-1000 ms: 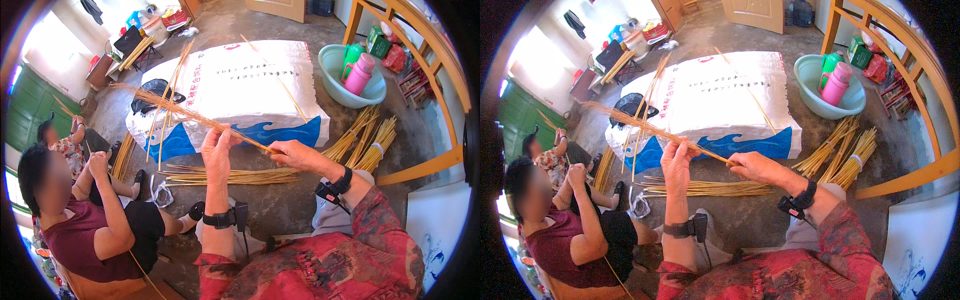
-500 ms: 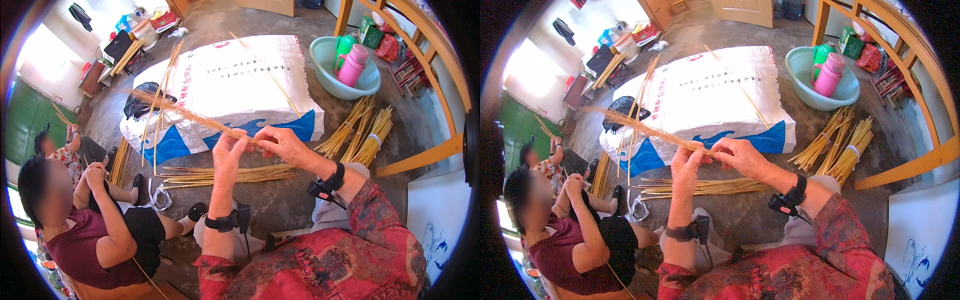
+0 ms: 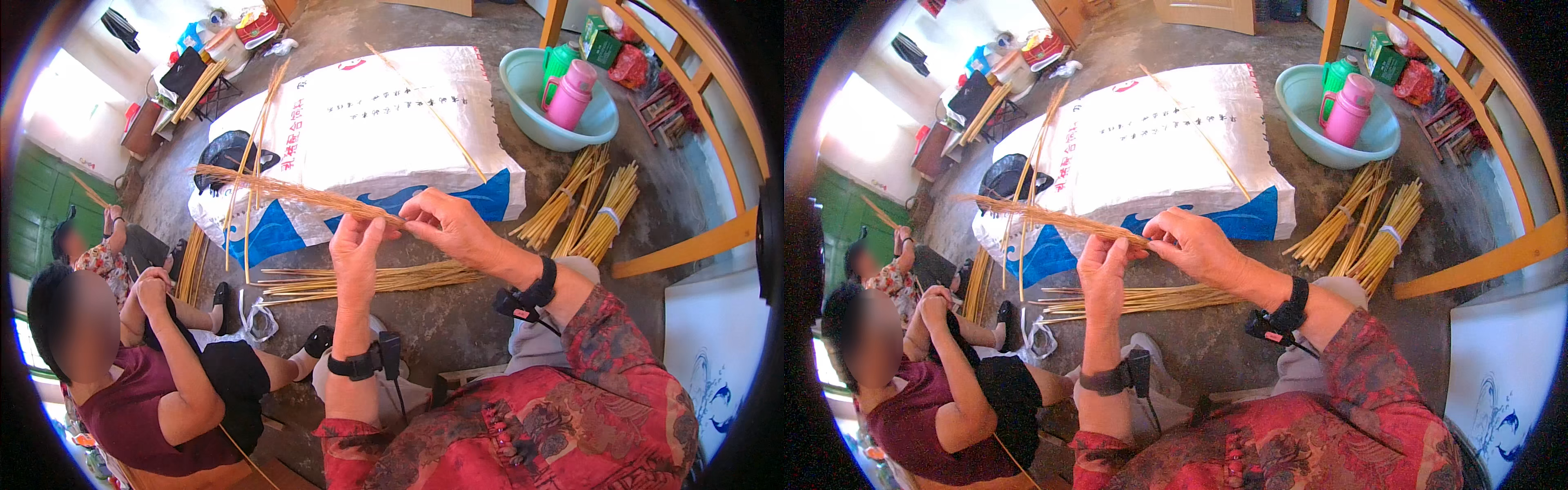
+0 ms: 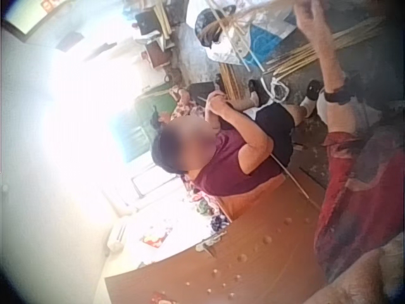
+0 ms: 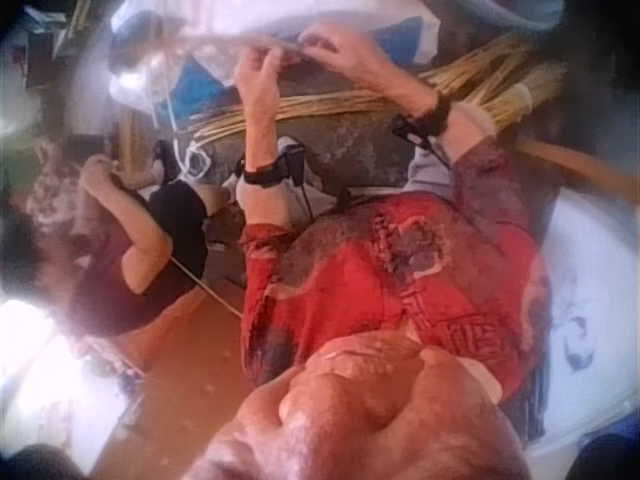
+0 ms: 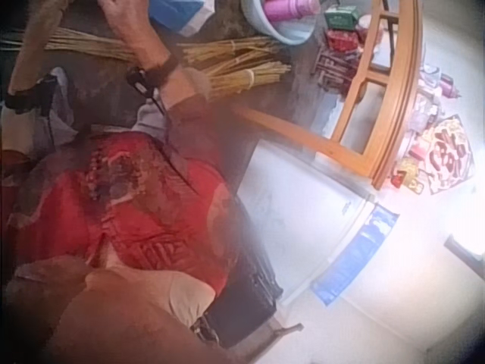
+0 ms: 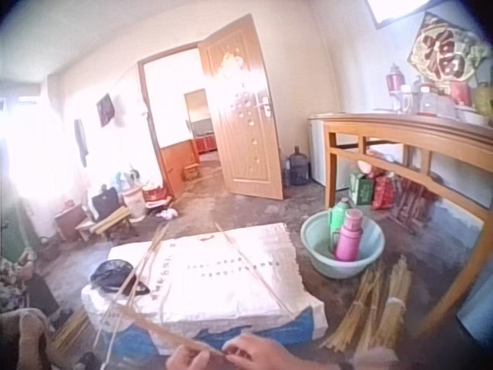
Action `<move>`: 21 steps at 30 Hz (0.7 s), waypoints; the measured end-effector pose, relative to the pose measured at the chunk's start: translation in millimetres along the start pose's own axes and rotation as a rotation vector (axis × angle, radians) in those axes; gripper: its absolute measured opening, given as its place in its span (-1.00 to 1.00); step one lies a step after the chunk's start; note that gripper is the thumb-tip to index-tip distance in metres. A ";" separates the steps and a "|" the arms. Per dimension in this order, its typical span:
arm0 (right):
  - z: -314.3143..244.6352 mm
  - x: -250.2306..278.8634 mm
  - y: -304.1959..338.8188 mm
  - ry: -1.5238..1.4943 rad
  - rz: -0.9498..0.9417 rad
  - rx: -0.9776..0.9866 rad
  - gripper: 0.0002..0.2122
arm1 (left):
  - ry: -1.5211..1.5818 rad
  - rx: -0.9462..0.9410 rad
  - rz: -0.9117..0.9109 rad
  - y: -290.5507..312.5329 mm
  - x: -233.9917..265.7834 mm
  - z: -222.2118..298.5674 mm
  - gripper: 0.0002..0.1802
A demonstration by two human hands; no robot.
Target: The person bundles thin wooden sticks together by hand, wrapping a long flexible strand around the bundle to secure it while holding the bundle between their hands and lap.
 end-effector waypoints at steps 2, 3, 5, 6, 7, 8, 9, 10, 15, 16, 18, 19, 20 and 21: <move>-1.7 -3.6 -2.5 0.012 0.003 0.021 -0.86 | -0.013 0.018 0.000 1.2 -2.6 -1.4 -0.88; -2.5 -4.7 -3.4 0.027 0.007 0.039 -0.86 | -0.022 0.039 -0.002 1.7 -3.4 -2.5 -0.87; -0.8 -4.7 -4.2 0.034 0.002 0.040 -0.87 | -0.024 0.035 -0.005 1.4 -2.9 -3.3 -0.87; 0.7 -4.9 -4.3 0.040 -0.004 0.037 -0.87 | -0.025 0.035 -0.006 0.8 -2.5 -4.2 -0.86; 2.0 -5.8 -4.2 0.039 -0.005 0.040 -0.87 | -0.026 0.033 -0.005 0.5 -1.5 -5.2 -0.86; 4.4 -6.8 -3.9 -0.035 0.006 0.016 -0.87 | -0.027 0.028 -0.008 0.2 -0.5 -6.2 -0.87; 5.8 -7.8 -4.1 -0.110 0.017 -0.007 -0.88 | -0.028 0.023 -0.011 0.0 0.3 -6.5 -0.88; 5.0 -6.6 -4.4 -0.108 0.018 -0.007 -0.88 | -0.027 0.023 -0.013 -0.6 -0.1 -7.1 -0.88; 4.6 -5.8 -6.1 -0.113 -0.016 -0.062 -0.87 | -0.024 0.046 -0.021 -1.5 -2.0 -7.8 -0.85; 5.2 -6.0 -6.2 -0.114 -0.016 -0.061 -0.87 | -0.025 0.045 -0.021 -1.2 -1.8 -7.8 -0.85; 5.4 -6.3 -6.6 -0.104 -0.033 -0.043 -0.86 | -0.014 0.043 -0.023 -0.8 -1.4 -7.3 -0.84; 4.8 -6.6 -6.8 -0.106 -0.033 -0.046 -0.86 | -0.014 0.046 -0.022 -0.6 -0.8 -8.6 -0.84; 5.4 -7.8 -6.9 -0.207 -0.033 -0.126 -0.86 | -0.024 0.036 -0.021 -0.4 0.0 -8.9 -0.85; 7.4 -9.5 -6.4 -0.309 -0.033 -0.207 -0.86 | -0.034 0.026 -0.020 -0.2 1.1 -9.0 -0.85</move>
Point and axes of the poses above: each hand's wrist, its own y-axis away from the middle knuckle, its own x-axis out of the back of the hand, z = x × y, the point moved 4 cm from there along -y, towards the middle knuckle, and after that the axes turned 11 degrees about x, right-handed, at the moved point
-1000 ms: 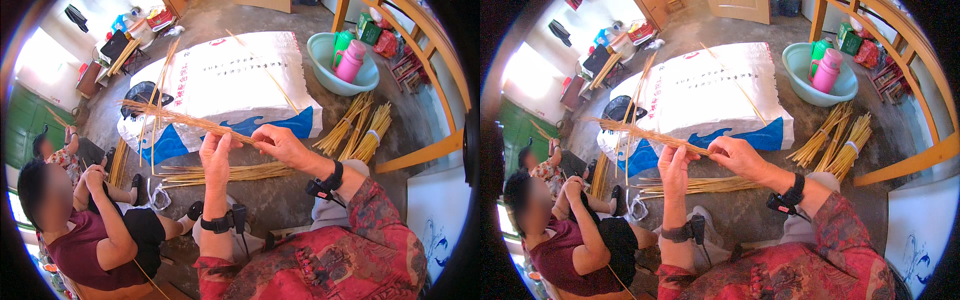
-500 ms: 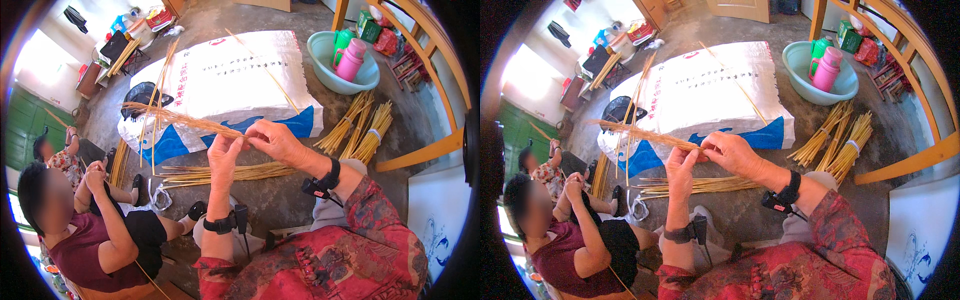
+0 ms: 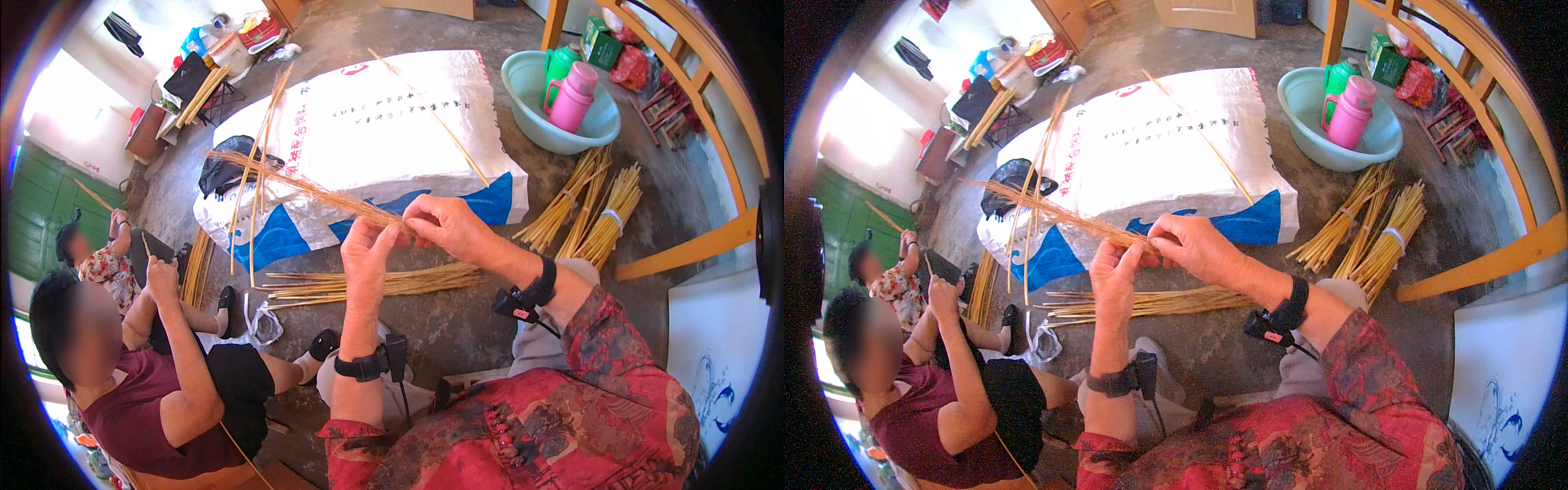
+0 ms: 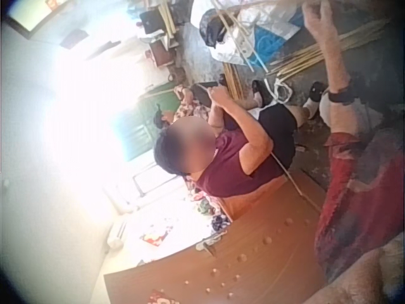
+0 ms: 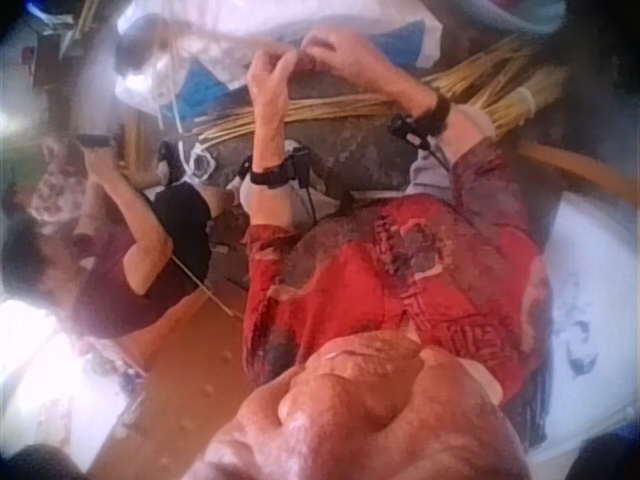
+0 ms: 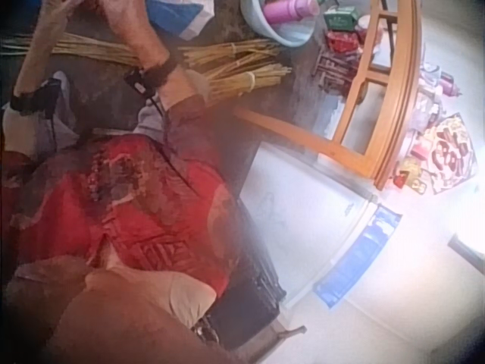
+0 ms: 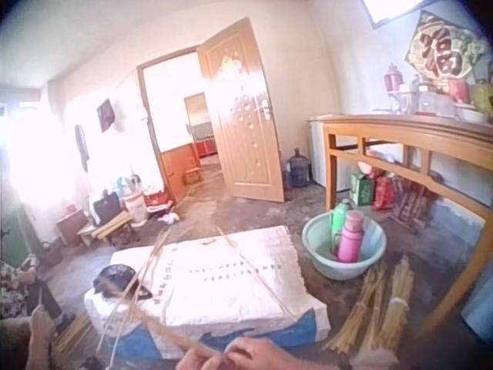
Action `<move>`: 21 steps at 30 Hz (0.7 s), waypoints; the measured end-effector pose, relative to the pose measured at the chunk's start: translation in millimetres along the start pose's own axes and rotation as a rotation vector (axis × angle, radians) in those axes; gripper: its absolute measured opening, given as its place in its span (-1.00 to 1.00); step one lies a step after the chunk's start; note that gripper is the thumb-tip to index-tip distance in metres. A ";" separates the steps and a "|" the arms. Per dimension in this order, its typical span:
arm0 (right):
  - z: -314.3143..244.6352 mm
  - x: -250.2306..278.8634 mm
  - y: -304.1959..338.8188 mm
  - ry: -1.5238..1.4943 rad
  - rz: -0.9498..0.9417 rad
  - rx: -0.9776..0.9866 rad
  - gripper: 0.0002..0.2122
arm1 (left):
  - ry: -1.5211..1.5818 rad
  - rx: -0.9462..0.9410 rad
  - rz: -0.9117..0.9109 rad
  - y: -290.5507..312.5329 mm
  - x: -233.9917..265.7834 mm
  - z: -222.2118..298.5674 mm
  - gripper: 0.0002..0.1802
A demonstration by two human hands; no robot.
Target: The person bundles thin wooden sticks together by hand, wrapping a long flexible strand around the bundle to secure it while holding the bundle between their hands and lap.
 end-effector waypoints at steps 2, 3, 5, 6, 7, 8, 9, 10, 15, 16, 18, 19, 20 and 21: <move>3.1 3.6 0.5 -0.074 -0.010 -0.029 -0.86 | 0.005 0.008 -0.003 -0.4 -1.3 0.1 -0.86; 4.9 5.0 0.3 -0.151 -0.024 -0.052 -0.86 | 0.008 0.010 -0.002 -0.7 -1.8 0.3 -0.87; 7.8 7.6 -1.2 -0.203 -0.035 -0.069 -0.87 | 0.038 0.018 -0.010 -0.6 -1.8 -0.7 -0.87; 8.3 7.8 -1.6 -0.240 -0.061 -0.070 -0.87 | 0.068 0.021 -0.017 -0.6 -1.9 -1.2 -0.88; 8.3 8.1 -1.6 -0.276 -0.087 -0.071 -0.87 | 0.068 0.025 -0.019 -0.9 -1.9 -1.0 -0.88; 7.7 9.2 -1.8 -0.276 -0.084 -0.075 -0.87 | 0.051 0.027 -0.011 -1.2 -1.5 -0.7 -0.88; 6.5 10.1 -2.2 -0.257 -0.074 -0.077 -0.86 | 0.034 0.030 -0.003 -1.4 -1.3 -1.0 -0.88; 5.9 11.1 -2.7 -0.239 -0.066 -0.078 -0.85 | 0.033 0.033 -0.004 -1.4 -1.0 -1.2 -0.88; 8.4 18.7 -0.2 -0.013 -0.131 -0.010 -0.81 | 0.045 -0.005 0.005 -0.9 -1.0 0.0 -0.87; 7.7 18.5 0.2 0.057 -0.165 0.002 -0.81 | 0.045 -0.005 0.004 -1.1 0.1 0.1 -0.87; 5.7 17.1 -0.3 0.160 -0.184 0.060 -0.82 | 0.041 -0.019 0.008 -1.2 2.3 0.2 -0.87; 3.9 16.1 -0.7 0.262 -0.202 0.117 -0.83 | 0.041 -0.018 0.006 -1.1 1.6 0.7 -0.87; 3.9 15.5 -0.9 0.262 -0.201 0.116 -0.83 | 0.039 -0.013 0.007 -0.8 0.9 1.6 -0.87; 2.1 14.9 -1.2 0.330 -0.196 0.164 -0.84 | 0.038 -0.008 0.009 -0.6 0.5 2.1 -0.87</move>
Point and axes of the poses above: each hand's wrist, its own y-axis away from the middle knuckle, its own x-axis out of the back of the hand, z = x × y, the point moved 4 cm from there along -y, towards the middle knuckle, and after that the axes turned 11 degrees about x, right-handed, at the moved point
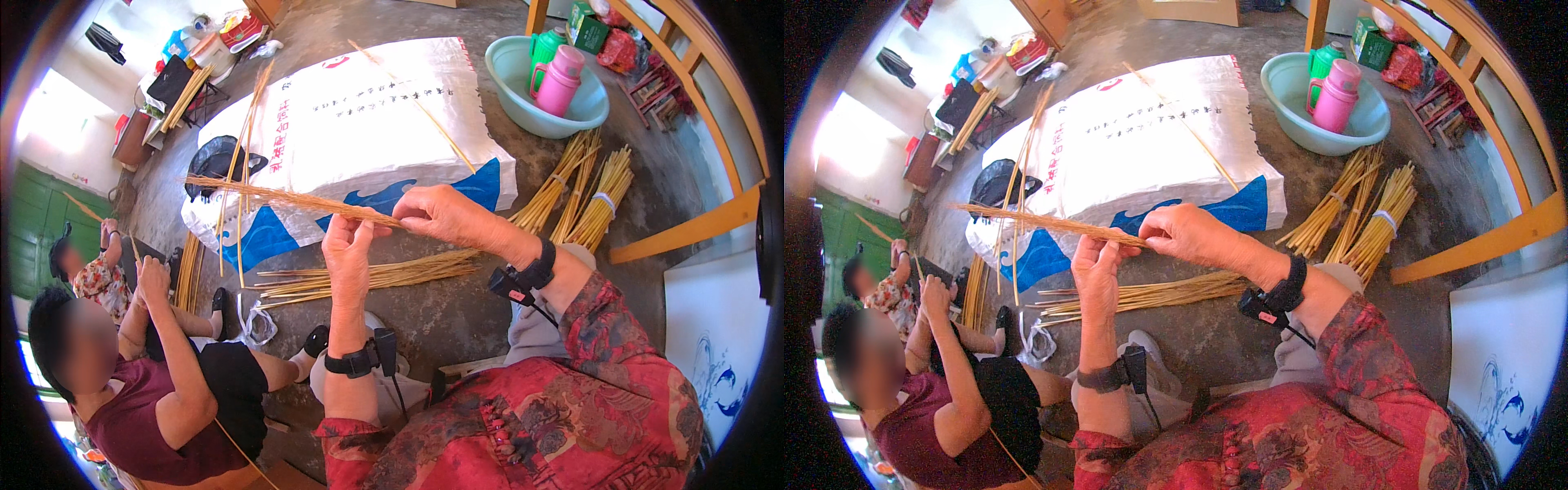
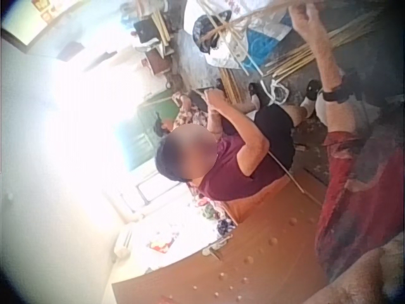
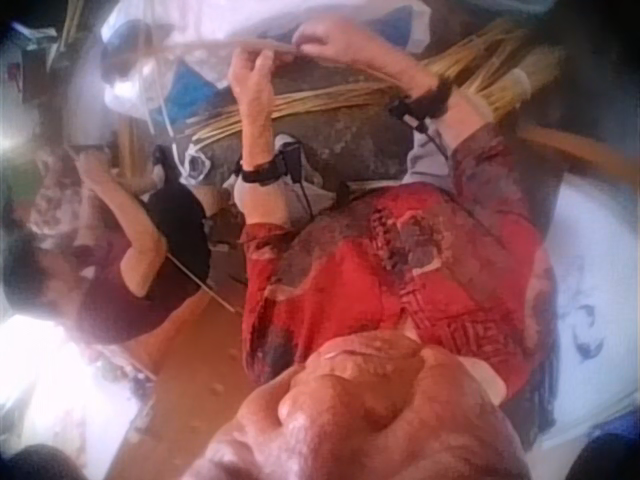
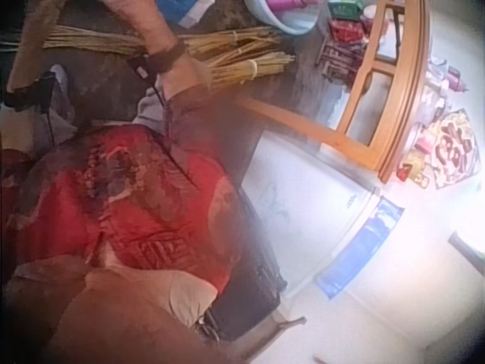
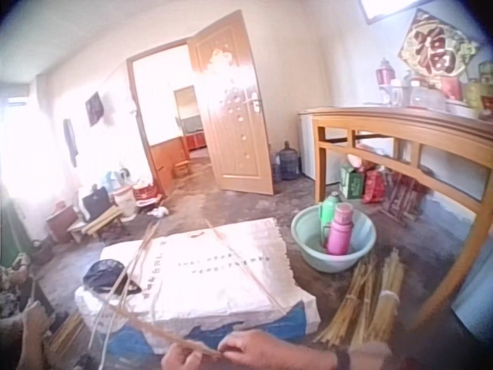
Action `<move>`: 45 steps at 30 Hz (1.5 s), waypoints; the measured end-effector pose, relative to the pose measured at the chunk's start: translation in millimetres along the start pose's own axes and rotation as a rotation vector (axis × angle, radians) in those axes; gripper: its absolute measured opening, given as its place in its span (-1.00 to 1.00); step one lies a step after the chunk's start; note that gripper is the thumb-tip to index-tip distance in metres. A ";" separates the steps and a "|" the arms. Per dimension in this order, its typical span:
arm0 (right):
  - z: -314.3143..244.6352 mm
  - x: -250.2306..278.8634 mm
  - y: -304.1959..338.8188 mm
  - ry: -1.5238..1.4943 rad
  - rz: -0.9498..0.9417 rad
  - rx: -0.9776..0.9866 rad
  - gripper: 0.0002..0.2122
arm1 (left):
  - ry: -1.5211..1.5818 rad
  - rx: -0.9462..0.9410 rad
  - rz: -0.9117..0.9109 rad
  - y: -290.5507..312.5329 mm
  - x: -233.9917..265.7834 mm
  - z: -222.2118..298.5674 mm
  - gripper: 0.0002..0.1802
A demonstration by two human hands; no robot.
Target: The person bundles thin wooden sticks together by hand, wrapping a long flexible strand around the bundle to secure it while holding the bundle between their hands and lap.
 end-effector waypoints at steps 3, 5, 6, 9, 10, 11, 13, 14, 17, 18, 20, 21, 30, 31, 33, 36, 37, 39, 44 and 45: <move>-2.2 -1.0 1.5 0.066 0.020 0.022 -0.85 | -0.005 -0.009 -0.008 -0.5 1.0 -3.4 -0.86; -3.3 -0.7 1.6 0.053 0.029 0.008 -0.86 | -0.004 -0.016 -0.017 -0.3 1.4 -3.2 -0.85; -3.5 -0.7 1.9 0.018 0.024 -0.016 -0.86 | -0.003 -0.024 -0.026 -0.1 1.3 -2.7 -0.85; -4.5 0.5 2.9 -0.061 -0.010 -0.080 -0.86 | -0.014 -0.022 -0.033 0.2 -0.8 -1.6 -0.84; -4.5 0.2 3.2 -0.107 -0.039 -0.117 -0.86 | -0.015 -0.022 -0.033 0.3 -0.3 -1.3 -0.84; -5.5 1.5 2.6 -0.108 -0.039 -0.118 -0.86 | -0.022 -0.017 -0.040 0.3 0.3 -1.0 -0.84; -2.8 0.5 3.4 -0.248 -0.092 -0.225 -0.87 | -0.029 -0.011 -0.048 0.4 0.4 -0.4 -0.84; -2.3 1.2 3.4 -0.248 -0.091 -0.227 -0.87 | -0.034 -0.009 -0.059 0.7 -0.7 0.4 -0.84; -0.3 -0.7 4.1 -0.300 -0.114 -0.238 -0.86 | -0.038 -0.003 -0.073 1.5 -1.7 1.6 -0.85; 0.3 -1.4 3.4 -0.238 -0.119 -0.210 -0.86 | -0.036 0.001 -0.077 1.7 -1.7 1.5 -0.85; 0.9 -1.2 2.9 -0.175 -0.118 -0.185 -0.87 | -0.035 0.004 -0.081 1.2 -2.1 0.3 -0.85; 0.3 -0.8 2.3 -0.140 -0.127 -0.153 -0.87 | -0.033 0.006 -0.083 1.0 -2.4 -0.5 -0.85; -0.1 -1.9 3.0 -0.081 -0.040 -0.212 -0.89 | -0.010 0.011 -0.080 -0.1 -0.3 -3.7 -0.85; 1.2 -2.0 3.6 -0.134 -0.011 -0.242 -0.89 | -0.009 0.011 -0.078 0.0 -0.2 -3.7 -0.85; 5.2 -4.7 4.5 -0.198 -0.010 -0.254 -0.90 | -0.007 0.010 -0.070 0.9 -1.0 -2.4 -0.84; 10.8 -6.6 5.8 -0.344 -0.024 -0.280 -0.91 | 0.013 0.016 -0.087 1.5 -2.2 -1.6 -0.85; 12.1 -8.2 5.7 -0.427 -0.043 -0.290 -0.91 | 0.013 0.015 -0.085 1.8 -2.0 -1.5 -0.85; 14.8 -10.0 6.1 -0.468 -0.042 -0.293 -0.91 | 0.033 0.040 -0.094 2.0 -2.2 -2.7 -0.85; 12.8 -11.2 6.0 -0.536 0.002 -0.301 -0.89 | 0.025 0.043 -0.104 1.9 0.3 -3.4 -0.88; 13.4 -9.6 5.6 -0.444 0.046 -0.240 -0.88 | 0.015 0.032 -0.102 1.5 0.8 -3.5 -0.88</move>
Point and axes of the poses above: each hand's wrist, its own y-axis away from the middle knuckle, its own x-axis out of the back of the hand, z = x × y, the point moved 4 cm from there along -y, towards the middle knuckle, and after that the axes turned 11 degrees about x, right-handed, at the moved point
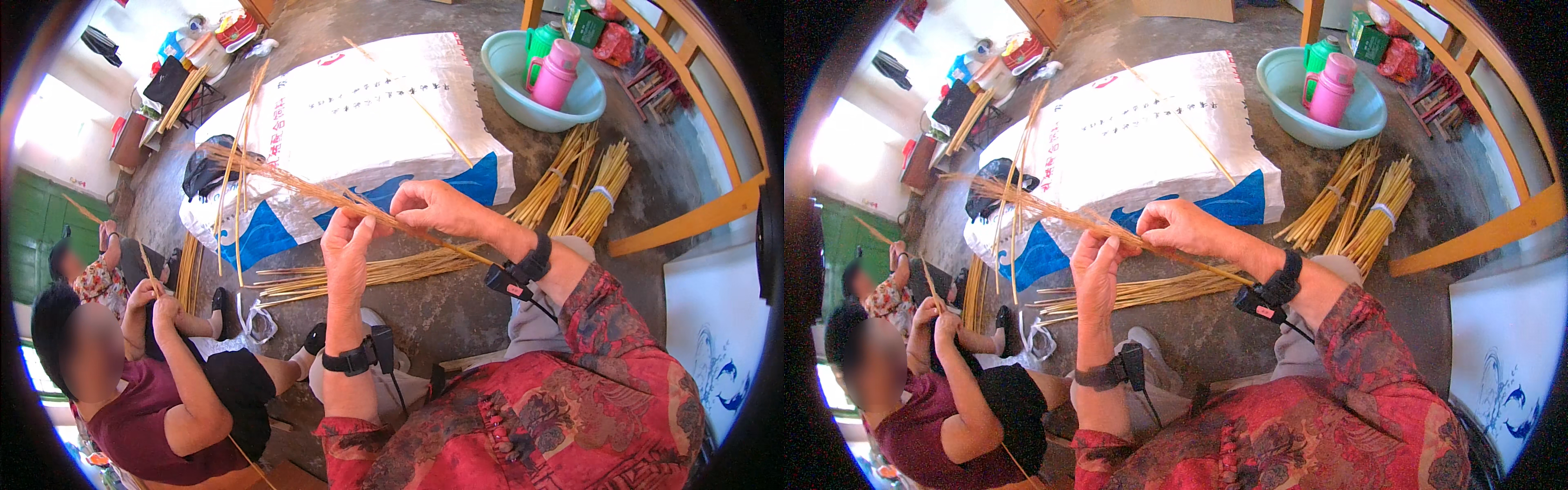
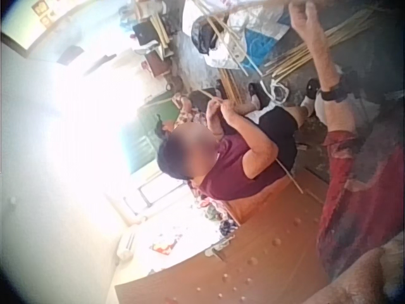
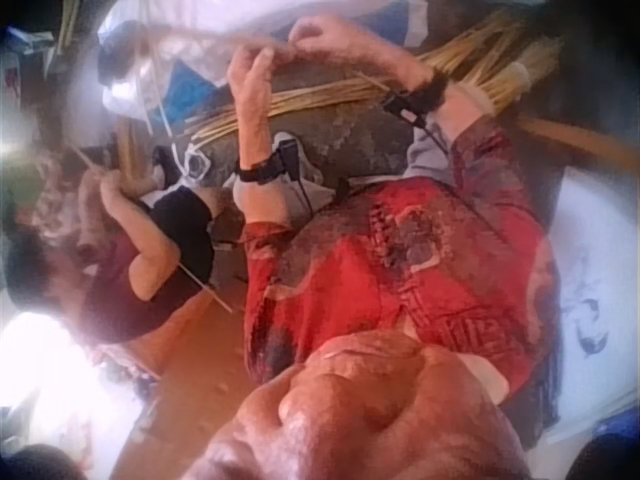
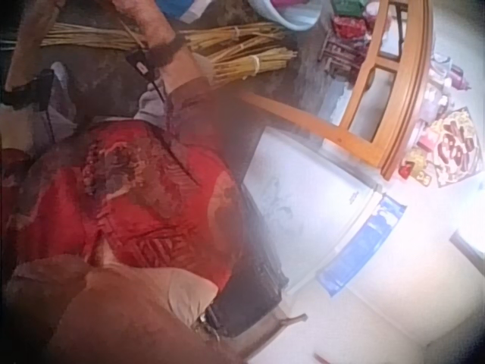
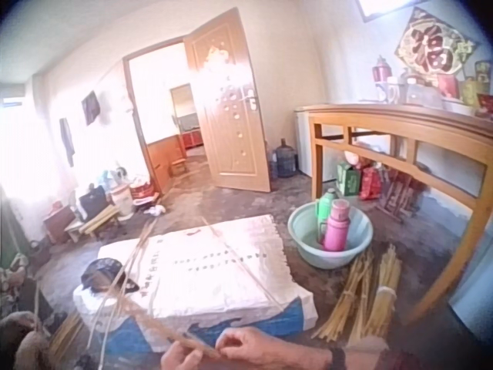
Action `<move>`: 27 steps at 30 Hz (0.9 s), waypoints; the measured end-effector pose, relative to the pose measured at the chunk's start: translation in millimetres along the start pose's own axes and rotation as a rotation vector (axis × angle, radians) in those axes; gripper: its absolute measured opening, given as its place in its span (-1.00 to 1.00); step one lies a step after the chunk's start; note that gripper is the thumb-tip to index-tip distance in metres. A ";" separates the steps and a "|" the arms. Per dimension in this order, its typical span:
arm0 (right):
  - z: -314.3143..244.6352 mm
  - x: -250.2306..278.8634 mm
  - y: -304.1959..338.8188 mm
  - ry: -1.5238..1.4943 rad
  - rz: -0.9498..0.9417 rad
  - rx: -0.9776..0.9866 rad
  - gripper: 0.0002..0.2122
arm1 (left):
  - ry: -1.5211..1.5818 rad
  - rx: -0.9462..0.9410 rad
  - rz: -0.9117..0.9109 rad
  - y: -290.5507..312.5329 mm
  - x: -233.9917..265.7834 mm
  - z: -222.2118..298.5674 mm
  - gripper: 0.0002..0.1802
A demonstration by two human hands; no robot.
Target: The person bundles thin wooden sticks together by hand, wrapping a long flexible strand around the bundle to secure it while holding the bundle between their hands and lap.
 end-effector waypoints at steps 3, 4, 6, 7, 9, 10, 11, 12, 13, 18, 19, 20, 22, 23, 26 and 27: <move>-4.0 2.9 -0.1 0.167 0.022 0.095 -0.86 | -0.009 -0.011 0.092 -1.2 4.3 0.3 -0.90; -6.0 3.7 0.2 0.249 0.010 0.117 -0.86 | -0.007 -0.011 0.092 -1.4 4.4 0.7 -0.90; -8.9 1.6 3.3 0.262 -0.012 0.102 -0.86 | 0.002 -0.013 0.107 -1.6 4.8 1.8 -0.90; -9.6 0.0 5.2 0.275 -0.031 0.087 -0.87 | 0.003 -0.013 0.107 -2.0 4.3 1.8 -0.90; -11.6 -2.7 5.4 0.312 -0.021 0.101 -0.87 | -0.035 -0.003 0.121 -2.9 2.8 0.9 -0.90; -12.7 -3.3 4.9 0.348 -0.010 0.116 -0.86 | -0.035 -0.003 0.121 -3.4 1.2 0.1 -0.90; -13.8 -3.3 4.8 0.348 -0.010 0.116 -0.86 | -0.005 -0.011 0.128 -3.7 -0.5 -0.7 -0.90; -14.5 -3.2 4.7 0.349 -0.011 0.100 -0.86 | 0.025 -0.019 0.136 -3.9 -1.1 -1.2 -0.90; -14.6 -2.5 4.9 0.352 -0.010 0.082 -0.85 | 0.025 -0.019 0.134 -4.4 -1.5 -1.6 -0.90; -11.9 0.8 4.2 0.432 -0.019 0.154 -0.85 | 0.040 -0.027 0.120 -4.8 -5.8 -1.7 -0.83; -14.8 0.1 3.6 0.487 -0.024 0.208 -0.85 | 0.039 -0.027 0.121 -4.5 -5.5 -1.1 -0.83; -17.1 0.0 3.6 0.487 -0.025 0.209 -0.85 | 0.035 -0.016 0.113 -4.2 -5.5 -1.0 -0.80; -18.0 0.8 4.4 0.341 -0.022 0.070 -0.86 | 0.030 -0.006 0.104 -4.3 -5.2 -2.2 -0.77; -16.3 1.5 4.3 0.341 -0.021 0.070 -0.86 | 0.012 0.004 0.101 -4.9 -4.7 -5.0 -0.75; -11.4 4.8 3.8 0.184 0.034 0.066 -0.86 | -0.008 0.008 0.098 -5.2 -6.9 -6.1 -0.73; -10.9 4.8 3.6 0.194 0.031 0.052 -0.87 | -0.009 0.001 0.098 -5.2 -8.1 -5.9 -0.72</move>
Point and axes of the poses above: each hand's wrist, its own y-axis away from the middle knuckle, its own x-axis out of the back of the hand, z = x × y, the point moved 4 cm from there along -y, towards the middle knuckle, and after that the axes turned 11 degrees about x, right-handed, at the moved point
